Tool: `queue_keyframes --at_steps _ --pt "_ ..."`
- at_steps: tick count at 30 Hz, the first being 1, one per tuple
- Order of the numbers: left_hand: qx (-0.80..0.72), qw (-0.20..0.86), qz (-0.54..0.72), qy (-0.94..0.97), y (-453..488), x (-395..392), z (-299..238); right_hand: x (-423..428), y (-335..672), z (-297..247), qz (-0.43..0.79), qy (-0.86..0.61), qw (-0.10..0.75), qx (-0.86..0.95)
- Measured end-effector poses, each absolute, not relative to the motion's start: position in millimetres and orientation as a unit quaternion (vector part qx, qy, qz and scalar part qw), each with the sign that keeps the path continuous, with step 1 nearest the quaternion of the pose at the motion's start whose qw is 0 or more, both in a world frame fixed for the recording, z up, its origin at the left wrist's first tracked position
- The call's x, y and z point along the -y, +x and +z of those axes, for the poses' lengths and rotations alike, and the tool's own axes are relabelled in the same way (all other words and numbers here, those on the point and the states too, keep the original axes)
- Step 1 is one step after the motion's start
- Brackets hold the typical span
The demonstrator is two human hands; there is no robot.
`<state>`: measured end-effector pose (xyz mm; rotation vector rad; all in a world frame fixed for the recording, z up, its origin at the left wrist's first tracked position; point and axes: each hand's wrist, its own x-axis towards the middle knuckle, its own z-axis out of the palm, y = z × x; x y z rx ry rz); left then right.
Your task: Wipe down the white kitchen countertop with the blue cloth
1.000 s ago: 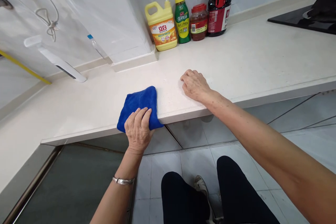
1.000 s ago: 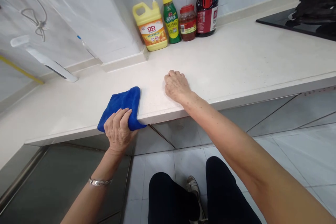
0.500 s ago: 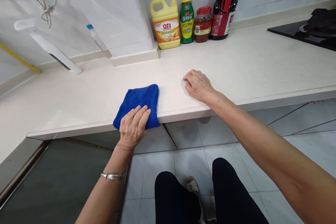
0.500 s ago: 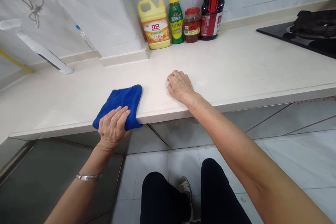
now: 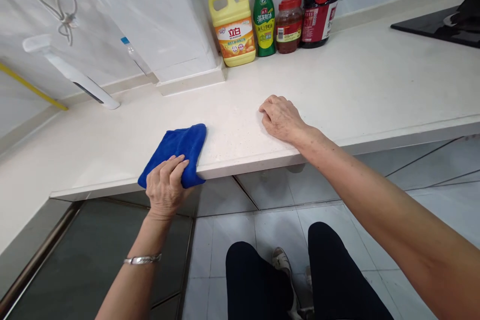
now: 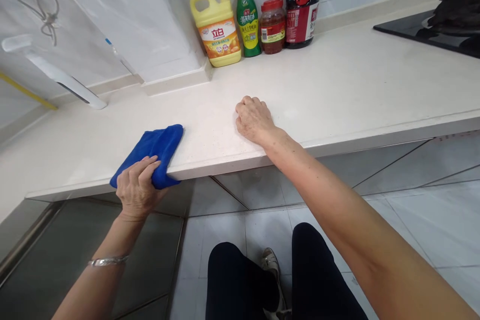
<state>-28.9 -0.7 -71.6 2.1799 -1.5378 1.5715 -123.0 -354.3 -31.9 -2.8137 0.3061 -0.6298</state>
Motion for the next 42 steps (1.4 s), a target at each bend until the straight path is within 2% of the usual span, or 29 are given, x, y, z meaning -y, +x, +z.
queue_keyframes --at_steps 15,22,28,42 --pt "0.376 0.105 0.517 0.762 -66 50 -90 351 -116 -36 -0.240 -0.959 0.105 -0.108" --pt "0.374 0.113 0.515 0.763 -81 74 -97 350 -118 -32 -0.223 -0.962 0.110 -0.111" --pt "0.411 0.132 0.512 0.742 -66 63 -108 353 -120 -37 -0.235 -0.960 0.112 -0.101" --pt "0.472 0.061 0.545 0.691 -42 29 -94 361 -125 -37 -0.239 -0.959 0.128 -0.081"
